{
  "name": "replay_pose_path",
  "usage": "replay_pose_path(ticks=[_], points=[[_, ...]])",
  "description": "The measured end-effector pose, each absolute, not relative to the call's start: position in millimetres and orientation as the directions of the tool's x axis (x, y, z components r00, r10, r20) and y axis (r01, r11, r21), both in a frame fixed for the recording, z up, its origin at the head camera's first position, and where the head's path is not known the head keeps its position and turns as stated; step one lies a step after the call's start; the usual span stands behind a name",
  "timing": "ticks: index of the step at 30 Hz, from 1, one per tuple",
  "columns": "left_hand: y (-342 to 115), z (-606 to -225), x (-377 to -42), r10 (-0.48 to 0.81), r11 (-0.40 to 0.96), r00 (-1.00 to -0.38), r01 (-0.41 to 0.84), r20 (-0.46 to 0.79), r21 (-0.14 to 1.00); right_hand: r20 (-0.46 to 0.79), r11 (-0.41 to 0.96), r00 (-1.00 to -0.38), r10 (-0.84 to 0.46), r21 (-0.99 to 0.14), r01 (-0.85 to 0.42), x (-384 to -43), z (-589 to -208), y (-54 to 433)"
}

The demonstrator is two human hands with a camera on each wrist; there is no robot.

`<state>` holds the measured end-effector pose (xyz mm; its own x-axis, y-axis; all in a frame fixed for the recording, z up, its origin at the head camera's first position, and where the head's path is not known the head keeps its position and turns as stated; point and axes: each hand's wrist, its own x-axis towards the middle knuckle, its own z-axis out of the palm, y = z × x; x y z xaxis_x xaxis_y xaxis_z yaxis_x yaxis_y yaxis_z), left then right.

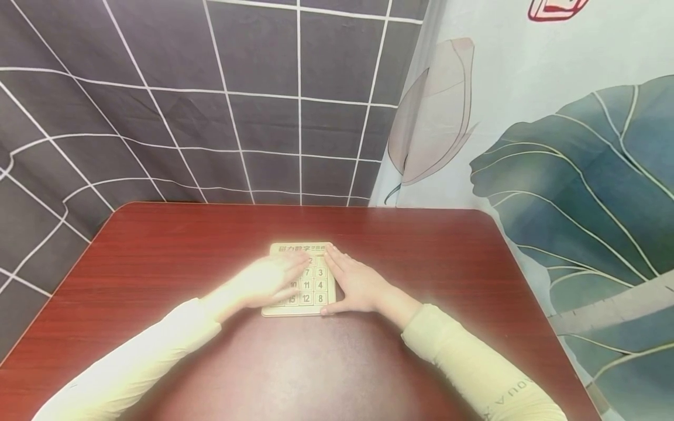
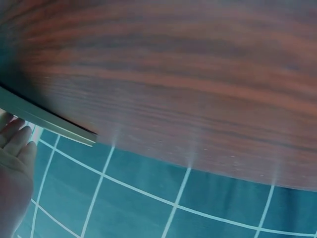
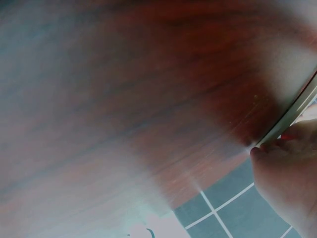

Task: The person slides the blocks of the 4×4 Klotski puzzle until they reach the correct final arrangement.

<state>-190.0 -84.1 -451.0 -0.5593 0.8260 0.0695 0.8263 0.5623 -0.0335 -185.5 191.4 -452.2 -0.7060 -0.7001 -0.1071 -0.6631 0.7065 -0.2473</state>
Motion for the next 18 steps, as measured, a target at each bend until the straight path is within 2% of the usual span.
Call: replay_pose_path(ticks=[11, 18], points=[[-65.5, -452.3, -192.3, 0.834, 0.551, -0.549, 0.834, 0.057, -0.028, -0.114, 0.708, -0.706, -0.699, -0.247, -0.661, -184.6, -452.1, 191.3], [-78.6, -454.3, -195.3, 0.829, 0.558, -0.556, 0.829, 0.064, -0.024, -0.108, 0.707, -0.705, -0.700, -0.244, -0.664, -184.6, -451.0, 191.3]])
